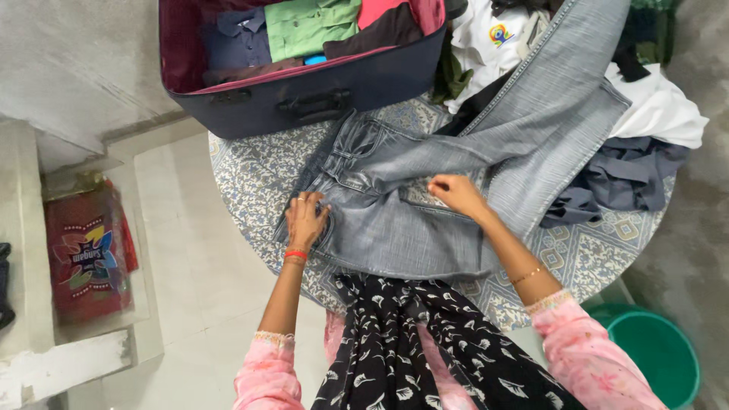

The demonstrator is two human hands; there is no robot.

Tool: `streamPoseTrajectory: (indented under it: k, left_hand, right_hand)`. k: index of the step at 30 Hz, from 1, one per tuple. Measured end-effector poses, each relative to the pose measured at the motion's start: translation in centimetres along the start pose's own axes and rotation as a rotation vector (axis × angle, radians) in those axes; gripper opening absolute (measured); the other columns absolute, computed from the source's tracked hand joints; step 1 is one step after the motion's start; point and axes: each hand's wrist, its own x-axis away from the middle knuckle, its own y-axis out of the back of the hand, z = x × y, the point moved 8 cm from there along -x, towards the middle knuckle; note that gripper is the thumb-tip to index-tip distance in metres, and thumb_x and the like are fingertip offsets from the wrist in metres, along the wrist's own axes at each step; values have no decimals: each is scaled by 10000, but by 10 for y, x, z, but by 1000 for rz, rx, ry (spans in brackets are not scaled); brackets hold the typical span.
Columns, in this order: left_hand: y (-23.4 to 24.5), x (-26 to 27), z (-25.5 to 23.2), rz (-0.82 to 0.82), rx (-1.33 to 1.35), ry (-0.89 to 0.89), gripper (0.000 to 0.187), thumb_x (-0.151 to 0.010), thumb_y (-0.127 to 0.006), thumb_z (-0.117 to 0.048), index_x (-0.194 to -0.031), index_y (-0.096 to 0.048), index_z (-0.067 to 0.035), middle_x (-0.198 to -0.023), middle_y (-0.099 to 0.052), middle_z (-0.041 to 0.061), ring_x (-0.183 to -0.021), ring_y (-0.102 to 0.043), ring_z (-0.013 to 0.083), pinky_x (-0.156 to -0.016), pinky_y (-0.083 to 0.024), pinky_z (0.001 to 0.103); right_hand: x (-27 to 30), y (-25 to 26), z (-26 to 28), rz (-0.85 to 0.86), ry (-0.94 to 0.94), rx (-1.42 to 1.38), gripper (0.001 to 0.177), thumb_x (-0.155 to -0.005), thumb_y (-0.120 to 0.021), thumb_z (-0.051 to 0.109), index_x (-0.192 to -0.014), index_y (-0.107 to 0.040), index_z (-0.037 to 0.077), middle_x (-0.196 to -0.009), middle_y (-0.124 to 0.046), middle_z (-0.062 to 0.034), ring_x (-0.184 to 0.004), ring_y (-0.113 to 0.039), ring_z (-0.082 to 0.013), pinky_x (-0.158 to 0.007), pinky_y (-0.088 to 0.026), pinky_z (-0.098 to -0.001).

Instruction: The person folds a pair of black trousers, a pair of grey jeans, and a white long-sleeved shirt on a patterned table. After folding each item, the person places it into an open suitcase. The task is performed by hand without tools.

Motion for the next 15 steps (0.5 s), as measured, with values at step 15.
streamPoseTrajectory:
  k: [15]
  left_hand:
    - [-18,-38,88,129,128,291,1137,-710,-840,-579,-1561,-292,-60,-1374,-556,273,-1258,-543,450,-1057,-427,485]
  right_hand:
    - [-214,-82,-5,-194,155,298,580,-837,-727,316,-1315,-622,5,-1324,-623,-251,-1203,-589,-433,-983,-485,-487]
